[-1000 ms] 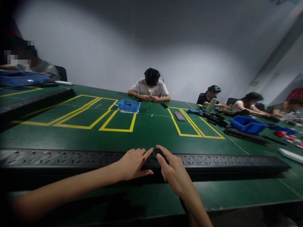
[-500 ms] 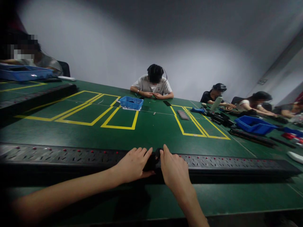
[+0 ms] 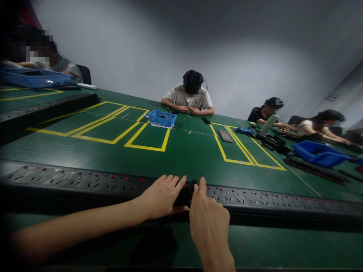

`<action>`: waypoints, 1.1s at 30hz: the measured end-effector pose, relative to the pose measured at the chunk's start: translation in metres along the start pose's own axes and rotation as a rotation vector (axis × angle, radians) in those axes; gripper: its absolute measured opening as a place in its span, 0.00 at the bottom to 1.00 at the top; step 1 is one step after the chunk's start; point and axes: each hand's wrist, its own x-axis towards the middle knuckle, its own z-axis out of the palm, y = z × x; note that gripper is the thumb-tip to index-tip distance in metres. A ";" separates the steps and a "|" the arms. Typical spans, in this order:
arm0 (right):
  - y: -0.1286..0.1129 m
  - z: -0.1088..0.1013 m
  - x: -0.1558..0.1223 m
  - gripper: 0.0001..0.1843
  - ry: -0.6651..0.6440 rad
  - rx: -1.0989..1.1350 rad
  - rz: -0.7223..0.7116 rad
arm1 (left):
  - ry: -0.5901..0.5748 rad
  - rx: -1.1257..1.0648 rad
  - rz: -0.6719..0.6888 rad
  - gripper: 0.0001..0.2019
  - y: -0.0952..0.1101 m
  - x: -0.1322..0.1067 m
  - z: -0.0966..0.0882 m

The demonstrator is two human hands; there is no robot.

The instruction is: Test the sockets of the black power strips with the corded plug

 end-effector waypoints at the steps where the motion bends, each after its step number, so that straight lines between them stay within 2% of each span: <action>1: 0.000 0.000 -0.001 0.22 -0.004 -0.010 -0.010 | -0.002 -0.002 -0.001 0.38 0.000 0.000 0.000; 8: -0.003 0.003 -0.001 0.22 -0.024 -0.043 -0.005 | 0.006 -0.005 -0.001 0.37 0.000 0.000 -0.002; 20: -0.008 -0.008 -0.001 0.20 -0.076 -0.089 0.032 | 0.009 -0.023 0.005 0.37 -0.001 -0.001 0.000; 33: -0.010 -0.004 0.001 0.19 -0.009 -0.112 0.028 | -0.007 -0.029 0.009 0.36 -0.001 0.001 -0.001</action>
